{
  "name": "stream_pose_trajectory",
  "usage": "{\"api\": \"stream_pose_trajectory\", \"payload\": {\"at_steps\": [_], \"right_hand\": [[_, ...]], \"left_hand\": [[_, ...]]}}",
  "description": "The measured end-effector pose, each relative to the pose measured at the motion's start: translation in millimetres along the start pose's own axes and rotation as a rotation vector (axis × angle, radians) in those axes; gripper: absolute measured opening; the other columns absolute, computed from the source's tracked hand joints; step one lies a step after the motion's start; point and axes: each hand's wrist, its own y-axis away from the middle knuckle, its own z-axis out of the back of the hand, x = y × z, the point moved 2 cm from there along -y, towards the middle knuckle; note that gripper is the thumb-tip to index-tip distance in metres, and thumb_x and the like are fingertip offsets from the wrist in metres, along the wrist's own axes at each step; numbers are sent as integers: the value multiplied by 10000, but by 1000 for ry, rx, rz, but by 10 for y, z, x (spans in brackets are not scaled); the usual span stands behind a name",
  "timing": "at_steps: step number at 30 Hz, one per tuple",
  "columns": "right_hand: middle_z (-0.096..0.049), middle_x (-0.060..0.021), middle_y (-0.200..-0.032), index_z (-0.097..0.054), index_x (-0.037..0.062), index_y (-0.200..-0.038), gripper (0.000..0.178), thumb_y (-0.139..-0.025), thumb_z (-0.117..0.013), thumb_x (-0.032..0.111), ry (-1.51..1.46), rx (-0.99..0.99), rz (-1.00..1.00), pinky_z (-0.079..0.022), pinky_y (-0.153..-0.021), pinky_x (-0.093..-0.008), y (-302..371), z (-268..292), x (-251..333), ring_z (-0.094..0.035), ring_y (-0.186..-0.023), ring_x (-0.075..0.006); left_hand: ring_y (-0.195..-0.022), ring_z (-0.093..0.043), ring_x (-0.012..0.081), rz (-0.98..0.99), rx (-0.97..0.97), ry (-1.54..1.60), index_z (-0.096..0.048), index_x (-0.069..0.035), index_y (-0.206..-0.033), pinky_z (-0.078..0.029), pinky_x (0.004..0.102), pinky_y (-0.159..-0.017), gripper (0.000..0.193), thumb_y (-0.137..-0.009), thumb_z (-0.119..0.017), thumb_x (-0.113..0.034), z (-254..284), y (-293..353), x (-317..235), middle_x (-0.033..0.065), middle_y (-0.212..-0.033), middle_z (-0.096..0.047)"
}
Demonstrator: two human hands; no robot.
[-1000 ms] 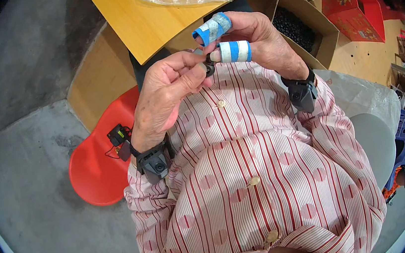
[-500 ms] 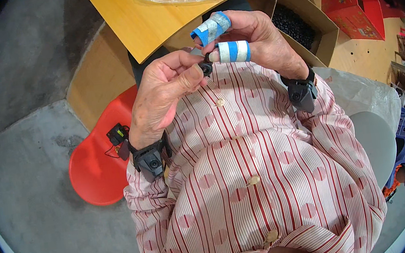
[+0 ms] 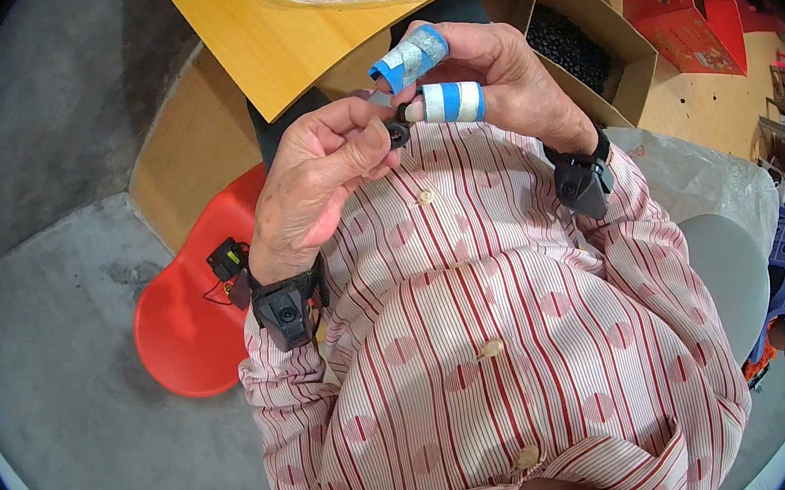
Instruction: The person assembles small black rubber components by hand, repeatedly picking pieces up from the table and pressing them together.
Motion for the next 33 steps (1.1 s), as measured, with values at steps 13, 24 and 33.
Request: {"api": "stream_pose_trajectory", "payload": {"at_steps": [13,24,33], "right_hand": [[-656,-41,-1000,-615,9,-1085,265,-824,-662,4,56,36,56,-493,-900,-273,-6,-15,-1,-618,-948,-116],[-642,-31,-969,-618,8,-1065,250,-824,-673,45,122,33,39,-500,-845,-258,13,-11,-75,-612,-922,-108],[-620,-66,-939,-633,38,-1082,357,-755,-732,143,431,-27,89,-507,-783,-274,2,0,44,-603,-874,-175]], "left_hand": [[-783,-609,105,-33,-32,-108,-620,18,-1009,-462,208,-722,204,-846,-661,-97,-63,6,-54,56,-974,-640],[-826,-619,114,-63,-55,-236,-613,31,-1099,-445,206,-752,297,-831,-637,-93,-29,-19,-19,70,-943,-655],[-839,-614,116,-73,-55,-170,-610,43,-1071,-447,207,-749,265,-845,-627,-95,82,-48,24,80,-969,-654]]}}
